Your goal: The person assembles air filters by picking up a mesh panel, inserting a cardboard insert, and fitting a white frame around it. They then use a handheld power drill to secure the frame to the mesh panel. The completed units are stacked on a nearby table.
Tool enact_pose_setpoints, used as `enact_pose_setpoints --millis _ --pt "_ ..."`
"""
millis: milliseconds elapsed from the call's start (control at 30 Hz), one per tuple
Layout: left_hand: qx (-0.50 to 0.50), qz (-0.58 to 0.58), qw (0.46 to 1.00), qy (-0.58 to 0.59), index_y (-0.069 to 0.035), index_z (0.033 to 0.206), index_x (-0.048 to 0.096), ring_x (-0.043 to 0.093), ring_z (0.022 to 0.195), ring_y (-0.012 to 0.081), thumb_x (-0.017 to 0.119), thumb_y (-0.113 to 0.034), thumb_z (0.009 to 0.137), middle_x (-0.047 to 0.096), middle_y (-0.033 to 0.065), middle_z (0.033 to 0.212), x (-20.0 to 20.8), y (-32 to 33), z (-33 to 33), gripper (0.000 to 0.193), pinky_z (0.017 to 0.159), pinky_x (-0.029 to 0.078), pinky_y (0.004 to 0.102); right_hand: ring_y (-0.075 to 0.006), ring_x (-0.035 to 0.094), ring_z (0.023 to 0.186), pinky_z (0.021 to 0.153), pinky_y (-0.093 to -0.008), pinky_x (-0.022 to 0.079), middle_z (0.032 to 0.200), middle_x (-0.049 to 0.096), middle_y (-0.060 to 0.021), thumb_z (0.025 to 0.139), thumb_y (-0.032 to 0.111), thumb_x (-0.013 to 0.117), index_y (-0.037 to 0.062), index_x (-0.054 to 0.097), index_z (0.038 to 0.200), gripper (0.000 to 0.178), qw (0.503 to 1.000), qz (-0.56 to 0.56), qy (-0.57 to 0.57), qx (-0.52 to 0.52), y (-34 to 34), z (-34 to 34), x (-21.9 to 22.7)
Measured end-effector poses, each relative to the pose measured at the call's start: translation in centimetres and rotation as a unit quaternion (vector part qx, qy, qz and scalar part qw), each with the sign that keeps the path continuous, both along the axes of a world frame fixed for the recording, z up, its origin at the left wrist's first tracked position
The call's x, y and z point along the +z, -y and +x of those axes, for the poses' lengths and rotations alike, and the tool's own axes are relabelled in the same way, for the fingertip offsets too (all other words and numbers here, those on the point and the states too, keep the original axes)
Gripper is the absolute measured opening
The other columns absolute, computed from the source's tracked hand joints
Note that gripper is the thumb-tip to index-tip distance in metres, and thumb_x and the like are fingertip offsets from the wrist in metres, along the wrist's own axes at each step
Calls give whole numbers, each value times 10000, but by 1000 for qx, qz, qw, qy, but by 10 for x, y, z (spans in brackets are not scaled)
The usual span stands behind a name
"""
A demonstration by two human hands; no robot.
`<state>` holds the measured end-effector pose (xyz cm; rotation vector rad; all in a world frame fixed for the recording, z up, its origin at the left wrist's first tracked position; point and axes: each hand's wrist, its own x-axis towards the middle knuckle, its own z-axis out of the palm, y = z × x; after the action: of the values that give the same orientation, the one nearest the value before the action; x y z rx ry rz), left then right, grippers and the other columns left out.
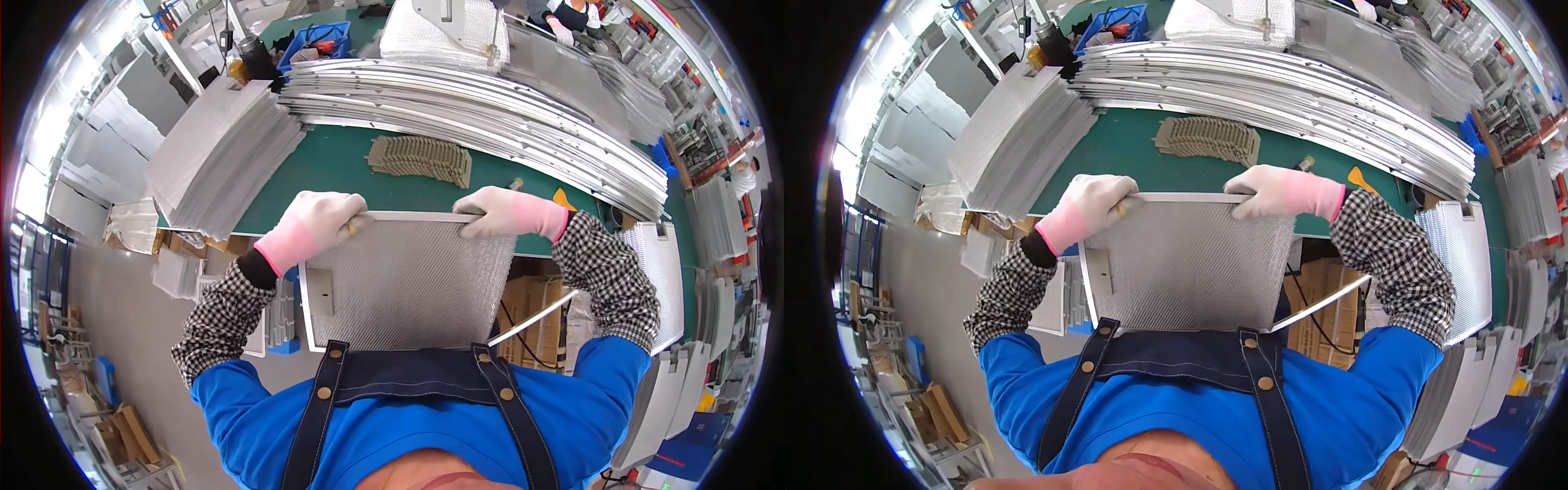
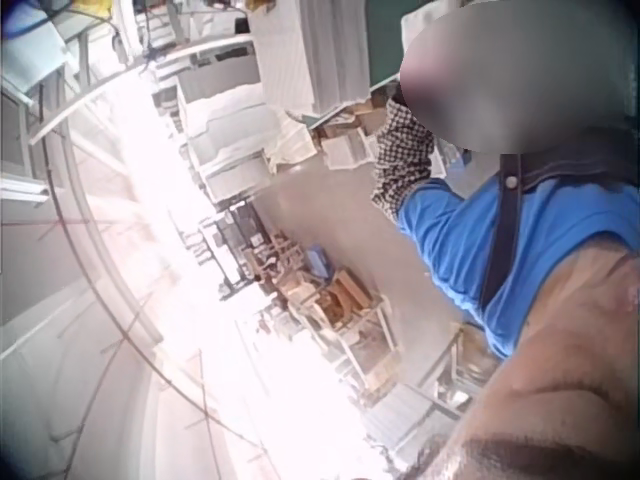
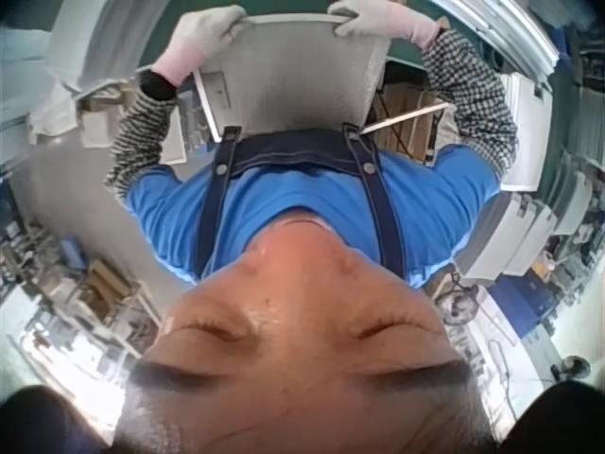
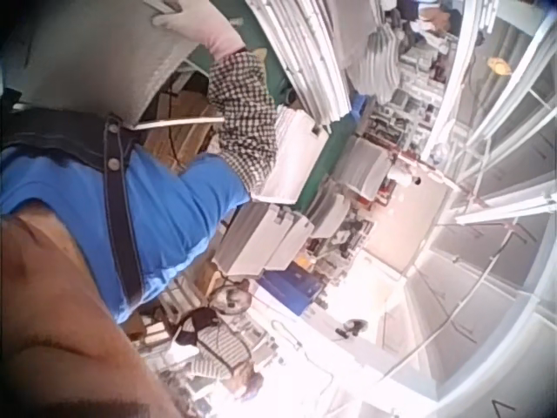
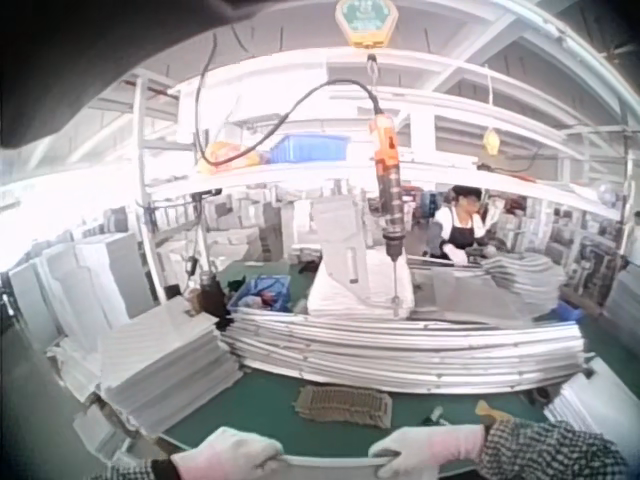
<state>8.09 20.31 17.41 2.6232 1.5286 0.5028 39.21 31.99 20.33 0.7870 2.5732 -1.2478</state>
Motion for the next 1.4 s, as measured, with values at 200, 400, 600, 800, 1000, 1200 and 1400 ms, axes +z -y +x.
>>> enact_pose_setpoints --millis 200,400,600,800,1000,1200,1400 --pt "-26 -9 997 73 -49 967 657 668 877 285 712 -149 853 638 98 913 -7 -5 31 162 738 537 387 -238 673 847 796 -355 530 942 694 -160 893 185 664 -13 647 1165 336 995 86 -51 -4 9 -26 -21" --pt "20 -269 943 196 3 1017 688 673 820 227 734 -144 842 696 128 915 13 -8 30 233 765 527 338 -313 681 931 843 -410 531 977 693 -176 986 245 564 20 630 1155 289 979 162 -116 50 21 -40 -39" --pt "0 -415 896 161 43 1125 694 652 788 185 722 -156 845 711 115 878 33 -6 18 345 759 520 315 -355 657 942 836 -437 520 978 663 -169 989 223 562 24 610 1086 226 992 99 -24 77 31 -51 -14" --pt "-13 -329 929 170 42 1103 693 592 717 147 717 -149 855 651 95 799 35 -8 28 315 701 491 305 -338 651 925 823 -418 515 979 638 -175 977 191 589 13 611 1109 223 989 88 -89 81 26 -46 -13" --pt "-40 -397 900 177 43 1104 698 602 714 160 720 -188 867 660 99 788 30 -17 29 331 705 499 307 -345 658 853 787 -431 518 908 644 -188 1005 256 552 12 590 1095 263 991 113 -24 68 34 -42 -12" --pt "-24 -156 985 66 -68 1012 684 688 761 333 687 -236 908 700 139 824 10 -6 43 197 682 543 408 -369 668 965 869 -462 512 988 674 -221 1052 399 433 11 572 1172 429 993 46 71 80 14 -24 -6" --pt "-44 -48 996 64 -66 920 641 680 709 308 690 -249 909 669 103 756 -22 -20 48 190 652 535 415 -380 657 953 849 -446 504 943 655 -232 1035 370 503 -16 548 1181 415 995 52 88 -6 2 41 -14"
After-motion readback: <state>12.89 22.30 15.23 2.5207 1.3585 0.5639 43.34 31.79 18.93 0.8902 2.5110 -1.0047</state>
